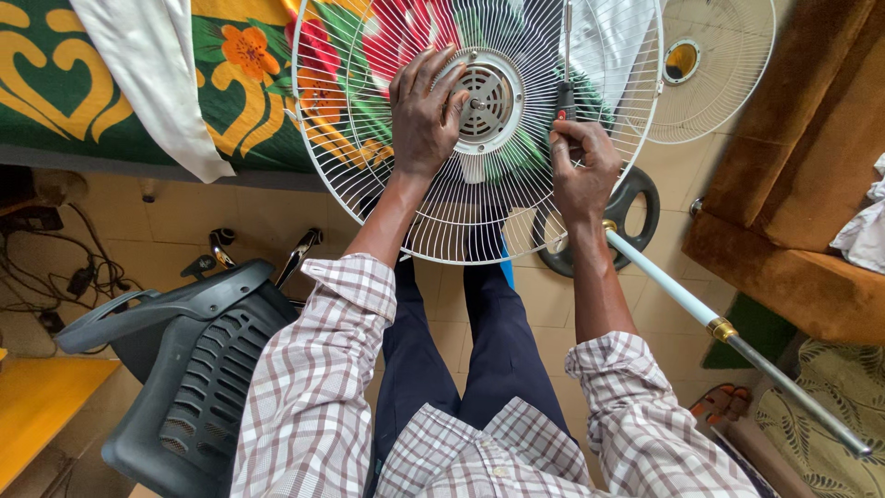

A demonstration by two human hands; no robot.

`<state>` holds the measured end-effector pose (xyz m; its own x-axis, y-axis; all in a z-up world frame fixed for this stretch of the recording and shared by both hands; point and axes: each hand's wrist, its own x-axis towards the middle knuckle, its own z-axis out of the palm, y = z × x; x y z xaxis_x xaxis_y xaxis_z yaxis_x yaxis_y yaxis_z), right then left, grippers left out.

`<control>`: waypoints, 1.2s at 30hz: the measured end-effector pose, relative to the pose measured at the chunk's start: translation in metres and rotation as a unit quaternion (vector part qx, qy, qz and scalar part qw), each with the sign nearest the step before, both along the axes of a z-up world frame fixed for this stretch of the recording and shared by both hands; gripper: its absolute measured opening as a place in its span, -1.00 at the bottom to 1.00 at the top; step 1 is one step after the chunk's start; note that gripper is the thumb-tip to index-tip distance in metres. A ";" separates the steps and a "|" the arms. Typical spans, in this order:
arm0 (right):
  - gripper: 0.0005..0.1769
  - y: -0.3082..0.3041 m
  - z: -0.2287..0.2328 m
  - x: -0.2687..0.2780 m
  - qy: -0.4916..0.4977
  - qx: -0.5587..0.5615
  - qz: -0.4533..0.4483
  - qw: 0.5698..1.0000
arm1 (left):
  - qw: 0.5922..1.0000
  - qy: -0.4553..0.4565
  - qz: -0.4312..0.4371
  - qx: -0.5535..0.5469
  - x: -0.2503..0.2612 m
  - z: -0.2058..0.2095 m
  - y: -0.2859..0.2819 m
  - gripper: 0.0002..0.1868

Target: The person uses a screwdriver to tighten the central hub of a standing fan. They repeatedly adjust the fan head and reposition the tool while working on the same fastener.

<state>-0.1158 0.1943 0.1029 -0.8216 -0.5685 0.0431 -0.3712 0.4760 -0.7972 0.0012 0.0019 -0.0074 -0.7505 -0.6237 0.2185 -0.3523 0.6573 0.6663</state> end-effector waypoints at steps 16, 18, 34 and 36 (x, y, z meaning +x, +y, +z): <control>-0.61 -0.084 -0.030 0.041 -0.019 0.009 0.135 0.991 | 0.997 -0.035 -0.048 0.054 0.020 -0.011 -0.007 -0.45; -0.72 -0.084 -0.034 0.041 0.051 0.008 0.150 0.987 | 0.996 -0.035 -0.055 0.056 0.025 -0.007 -0.008 -0.41; -0.85 -0.082 -0.051 0.041 0.025 0.021 0.107 0.994 | 0.812 0.261 0.370 0.368 0.215 0.017 -0.076 -0.71; -0.85 -0.083 -0.056 0.043 0.039 0.017 0.109 0.993 | 0.826 0.220 0.354 0.380 0.220 -0.012 -0.079 -0.69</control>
